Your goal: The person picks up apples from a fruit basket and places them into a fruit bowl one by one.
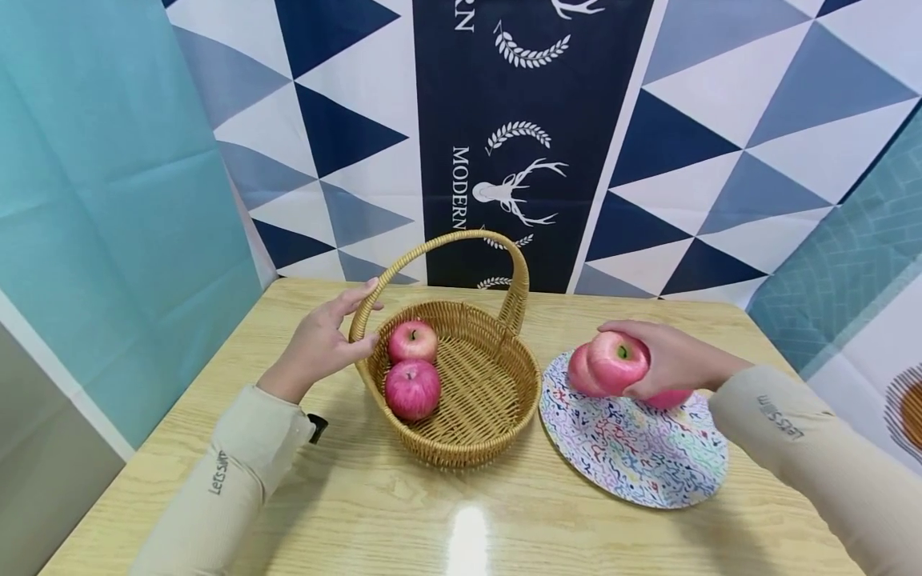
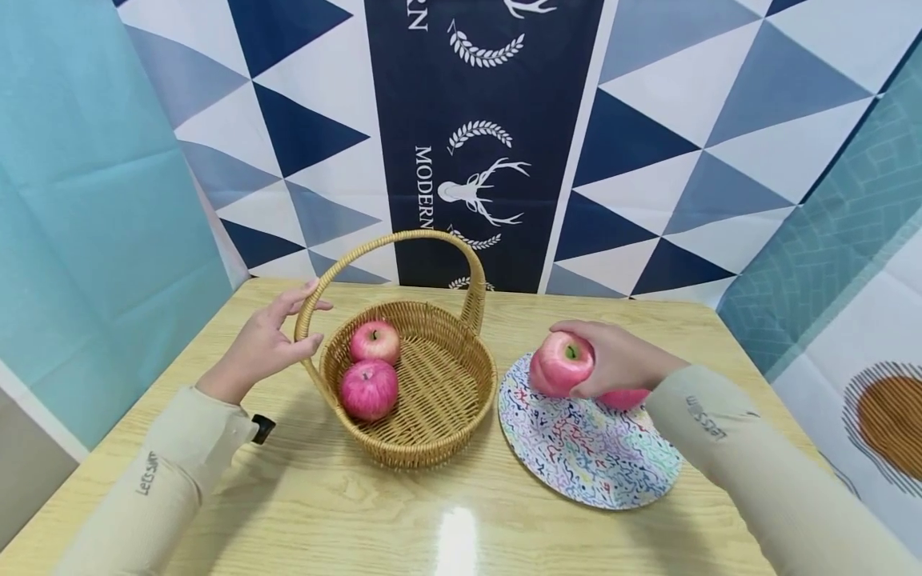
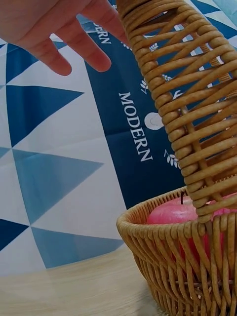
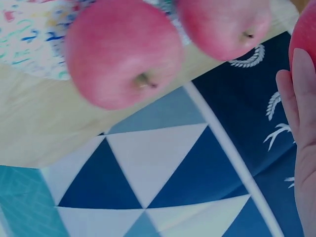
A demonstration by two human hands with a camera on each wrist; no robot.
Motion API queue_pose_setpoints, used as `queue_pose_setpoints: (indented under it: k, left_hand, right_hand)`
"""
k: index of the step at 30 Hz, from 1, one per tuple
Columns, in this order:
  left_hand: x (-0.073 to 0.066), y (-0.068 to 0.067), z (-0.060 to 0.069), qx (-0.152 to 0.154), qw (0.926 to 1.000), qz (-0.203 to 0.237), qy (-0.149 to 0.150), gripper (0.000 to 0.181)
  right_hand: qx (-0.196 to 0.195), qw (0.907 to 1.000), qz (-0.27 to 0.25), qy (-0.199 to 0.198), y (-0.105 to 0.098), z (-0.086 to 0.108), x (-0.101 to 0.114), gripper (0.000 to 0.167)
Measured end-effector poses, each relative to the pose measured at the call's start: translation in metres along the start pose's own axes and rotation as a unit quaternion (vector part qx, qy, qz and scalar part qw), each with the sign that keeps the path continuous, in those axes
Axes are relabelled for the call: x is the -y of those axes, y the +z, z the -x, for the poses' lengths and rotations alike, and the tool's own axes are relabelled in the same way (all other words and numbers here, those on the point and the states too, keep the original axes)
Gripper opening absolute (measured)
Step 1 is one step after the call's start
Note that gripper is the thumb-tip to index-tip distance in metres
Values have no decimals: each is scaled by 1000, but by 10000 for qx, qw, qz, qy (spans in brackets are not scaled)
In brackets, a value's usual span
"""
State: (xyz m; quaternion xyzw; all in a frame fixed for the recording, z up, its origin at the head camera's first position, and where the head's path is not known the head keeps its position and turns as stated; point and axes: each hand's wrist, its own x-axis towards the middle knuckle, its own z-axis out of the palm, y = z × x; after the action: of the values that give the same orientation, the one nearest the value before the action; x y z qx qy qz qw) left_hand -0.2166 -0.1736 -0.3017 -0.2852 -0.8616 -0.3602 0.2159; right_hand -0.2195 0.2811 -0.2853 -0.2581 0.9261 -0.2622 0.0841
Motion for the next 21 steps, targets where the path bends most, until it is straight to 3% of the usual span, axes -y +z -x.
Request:
queue_pose_setpoints:
  k: [6, 11, 15, 21]
  left_hand:
    - [1, 2, -2, -165, 9994, -271, 125, 67]
    - [2, 4, -2, -312, 9984, -361, 317, 66]
    - [3, 6, -1, -424, 9973, -339, 493, 66]
    - [5, 8, 0, -539, 9973, -145, 477, 65]
  right_hand:
    - [-70, 9997, -232, -44, -8, 28, -9, 80]
    - [-233, 9997, -78, -3, -13, 47, -16, 81]
    - [-342, 9992, 80, 179, -14, 58, -26, 83]
    - [-349, 9981, 66, 512, -10, 73, -42, 86]
